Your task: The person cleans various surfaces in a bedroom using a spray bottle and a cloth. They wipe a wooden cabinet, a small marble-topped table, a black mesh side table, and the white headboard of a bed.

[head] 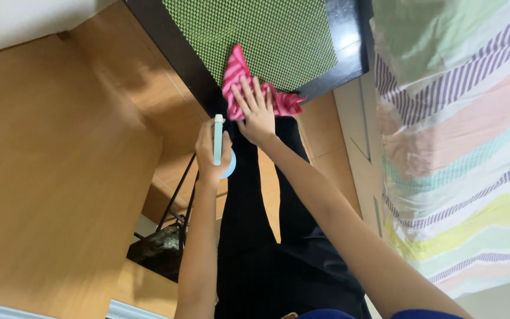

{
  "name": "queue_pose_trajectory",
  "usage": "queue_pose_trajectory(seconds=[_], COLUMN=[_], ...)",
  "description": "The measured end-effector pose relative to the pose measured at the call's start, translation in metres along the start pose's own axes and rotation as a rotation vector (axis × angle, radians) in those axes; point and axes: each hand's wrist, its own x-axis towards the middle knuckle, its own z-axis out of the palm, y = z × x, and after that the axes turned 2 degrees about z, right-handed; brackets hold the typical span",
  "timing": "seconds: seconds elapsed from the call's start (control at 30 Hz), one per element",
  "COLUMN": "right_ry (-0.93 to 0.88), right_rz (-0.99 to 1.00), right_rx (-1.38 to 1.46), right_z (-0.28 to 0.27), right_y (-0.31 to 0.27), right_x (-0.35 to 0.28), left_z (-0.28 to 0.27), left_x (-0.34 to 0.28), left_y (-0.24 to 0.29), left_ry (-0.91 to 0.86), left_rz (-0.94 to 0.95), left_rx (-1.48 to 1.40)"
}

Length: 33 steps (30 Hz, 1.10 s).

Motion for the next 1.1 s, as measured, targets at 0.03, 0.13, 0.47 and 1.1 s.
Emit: queue_pose_trajectory(seconds=[0.03,0.13,0.47,1.1], right_ry=[-0.102,-0.187,0.197,0.37], right_rz=[-0.075,-0.194,0.5,0.815], right_rx=[0.016,0.043,0.47,0.651], right_z=[-0.003,0.006,-0.052,-0.021], right_y=[0.0,0.043,0.122,0.102], right_x=[-0.005,-0.002,-0.113,-0.198], left_z=[-0.003,-0.012,0.036,0.167], left_x=[0.0,0.009,0.051,0.107], left_y=[0.003,0.007,0.02,0.07], left_ry=[-0.001,-0.023,-0.131,-0.218], left_rz=[-0.04,-0.066,0.075,0.349], left_rx=[0.006,0.025,0.136,0.27])
